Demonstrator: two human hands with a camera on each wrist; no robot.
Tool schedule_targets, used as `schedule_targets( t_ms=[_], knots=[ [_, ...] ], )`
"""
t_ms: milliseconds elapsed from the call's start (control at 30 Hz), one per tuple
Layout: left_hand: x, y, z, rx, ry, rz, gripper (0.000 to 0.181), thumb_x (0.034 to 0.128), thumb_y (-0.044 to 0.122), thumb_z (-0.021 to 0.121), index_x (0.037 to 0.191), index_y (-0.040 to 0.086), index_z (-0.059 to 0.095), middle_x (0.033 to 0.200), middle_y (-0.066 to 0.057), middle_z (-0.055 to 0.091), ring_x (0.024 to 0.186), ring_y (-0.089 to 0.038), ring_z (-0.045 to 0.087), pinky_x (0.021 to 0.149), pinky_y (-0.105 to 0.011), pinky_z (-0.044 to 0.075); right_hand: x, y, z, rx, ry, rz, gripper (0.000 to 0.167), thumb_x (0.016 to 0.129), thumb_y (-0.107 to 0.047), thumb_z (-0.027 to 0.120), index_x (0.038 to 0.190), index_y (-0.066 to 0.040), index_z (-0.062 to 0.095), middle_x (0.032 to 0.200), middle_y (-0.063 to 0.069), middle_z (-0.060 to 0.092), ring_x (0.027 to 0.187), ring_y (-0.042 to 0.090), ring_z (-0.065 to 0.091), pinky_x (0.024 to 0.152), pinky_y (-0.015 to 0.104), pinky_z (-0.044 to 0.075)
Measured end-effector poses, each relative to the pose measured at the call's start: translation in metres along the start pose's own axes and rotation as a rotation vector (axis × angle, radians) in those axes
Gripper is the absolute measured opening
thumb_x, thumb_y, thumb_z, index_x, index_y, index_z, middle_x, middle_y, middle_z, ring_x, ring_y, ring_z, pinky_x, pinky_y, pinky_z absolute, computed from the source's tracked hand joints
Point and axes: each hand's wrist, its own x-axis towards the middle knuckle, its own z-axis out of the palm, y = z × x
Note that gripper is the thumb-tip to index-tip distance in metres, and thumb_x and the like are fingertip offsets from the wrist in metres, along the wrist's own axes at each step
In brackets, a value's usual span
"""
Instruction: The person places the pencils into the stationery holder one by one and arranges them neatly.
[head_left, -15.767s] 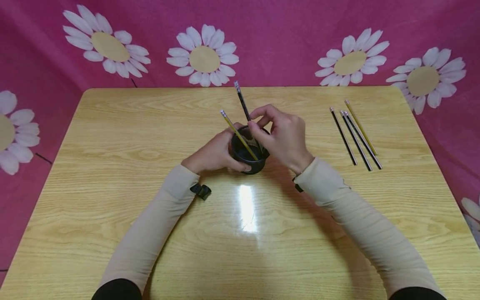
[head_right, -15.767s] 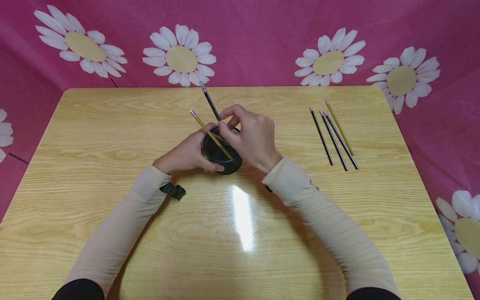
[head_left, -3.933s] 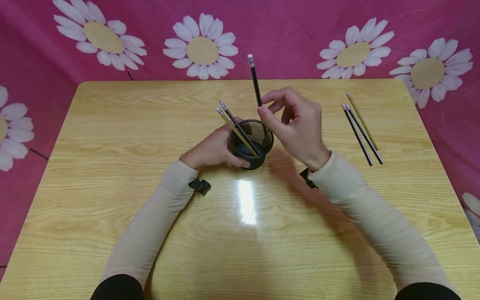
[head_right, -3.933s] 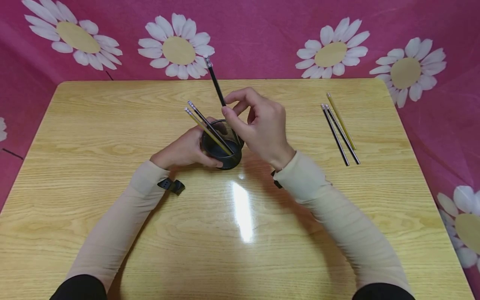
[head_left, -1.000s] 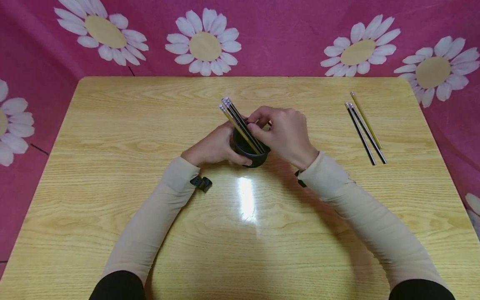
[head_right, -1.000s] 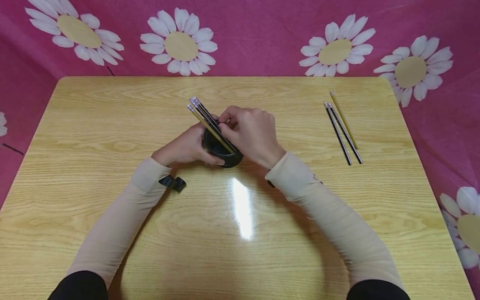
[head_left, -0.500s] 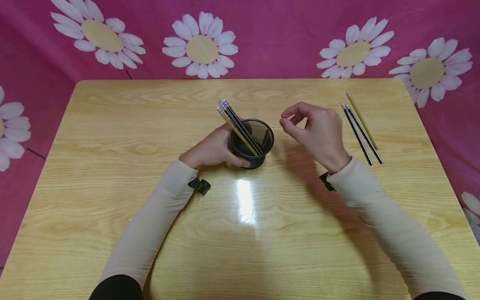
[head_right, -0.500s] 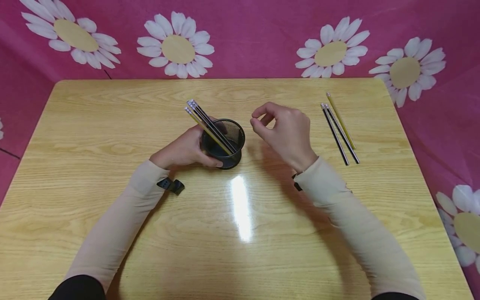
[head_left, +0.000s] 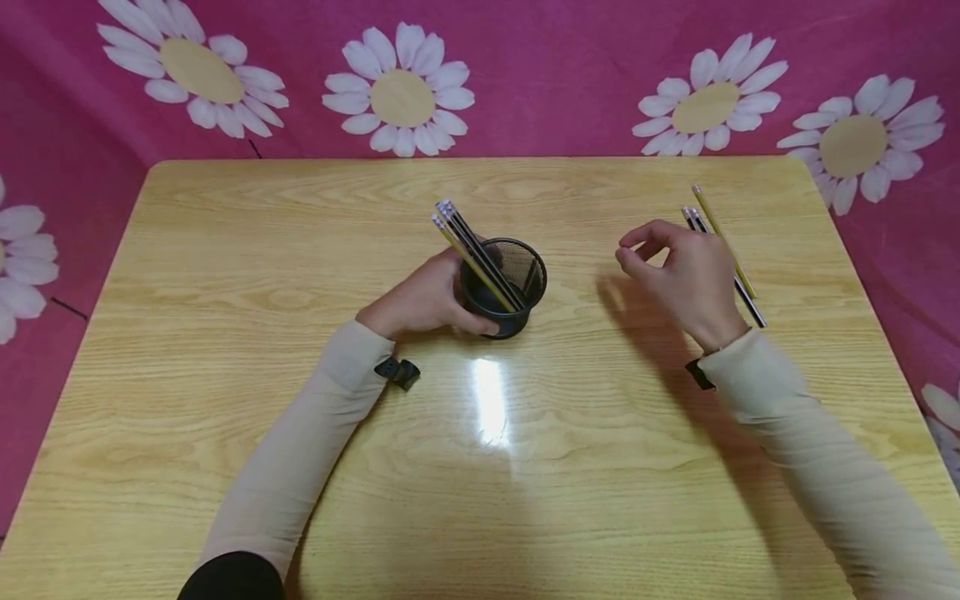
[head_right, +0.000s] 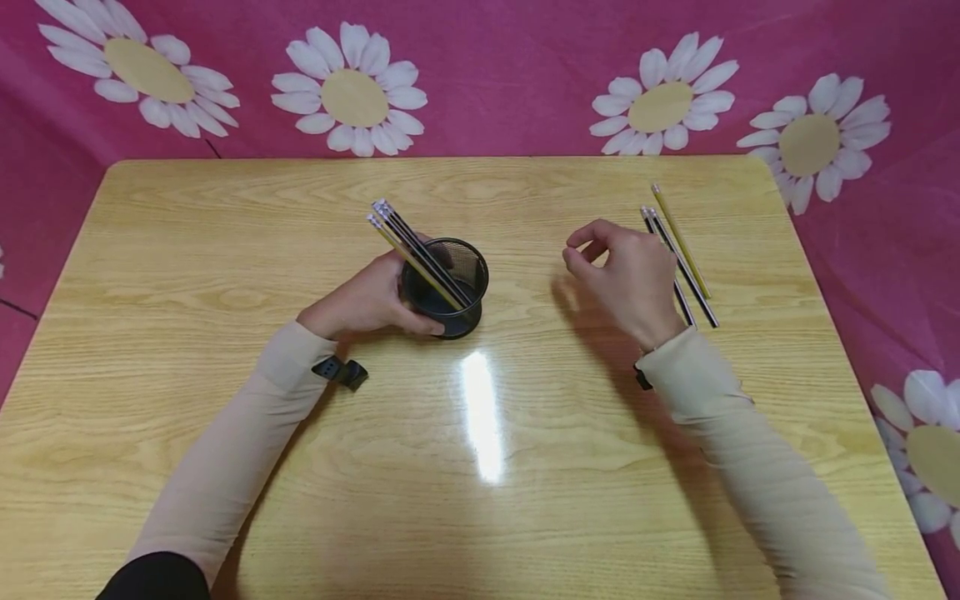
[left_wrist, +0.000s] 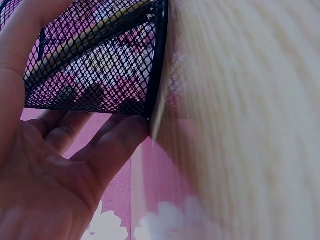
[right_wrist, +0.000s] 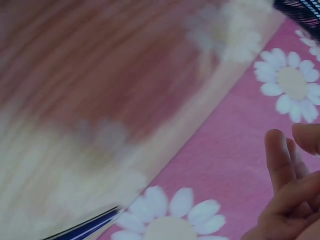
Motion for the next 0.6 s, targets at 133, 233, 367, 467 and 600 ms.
schedule_targets(
  t_ms=[133,233,367,467,600],
  knots=[
    [0.000,0.005,0.001,0.029,0.012,-0.012,0.093,0.0745,0.004,0.101,0.151,-0.004,0.048,0.147,-0.017,0.061,0.137,-0.026,0.055,0.122,-0.037,0.035,-0.003,0.014,-0.007,-0.035,-0.029,0.040,0.015,0.100,-0.024,0.078,0.105,-0.011,0.083,0.088,0.008,0.078,0.054,0.009,0.053,0.066,0.039,0.036],
    [0.000,0.005,0.001,0.022,0.008,-0.011,0.091,0.0742,0.002,0.101,0.149,-0.004,0.049,0.143,-0.017,0.063,0.136,-0.025,0.057,0.121,-0.037,0.036,-0.006,0.023,-0.012,-0.059,-0.043,0.066,0.016,0.101,-0.024,0.077,0.104,-0.009,0.081,0.089,0.012,0.078,0.059,0.023,0.059,0.068,0.044,0.036],
    [0.000,0.005,0.001,0.005,0.000,-0.004,0.089,0.0753,0.001,0.099,0.148,-0.004,0.049,0.143,-0.016,0.062,0.133,-0.024,0.059,0.119,-0.037,0.039,-0.009,0.035,-0.019,-0.087,-0.067,0.104,0.020,0.102,-0.026,0.076,0.105,-0.006,0.080,0.093,0.017,0.078,0.064,0.032,0.059,0.068,0.046,0.034],
    [0.000,0.003,0.000,0.001,-0.002,0.006,0.089,0.0753,0.003,0.100,0.148,-0.002,0.049,0.142,-0.015,0.062,0.131,-0.024,0.059,0.117,-0.037,0.040,-0.009,0.044,-0.022,-0.114,-0.077,0.130,0.023,0.103,-0.028,0.075,0.107,-0.005,0.079,0.095,0.019,0.077,0.068,0.034,0.058,0.068,0.047,0.033],
    [0.002,-0.007,-0.001,-0.011,-0.003,0.025,0.092,0.0731,0.010,0.103,0.148,0.000,0.050,0.142,-0.014,0.062,0.133,-0.025,0.057,0.119,-0.038,0.038,-0.008,0.056,-0.027,-0.151,-0.091,0.160,0.027,0.104,-0.030,0.072,0.110,-0.005,0.078,0.096,0.020,0.076,0.074,0.036,0.060,0.071,0.049,0.033]
  ],
)
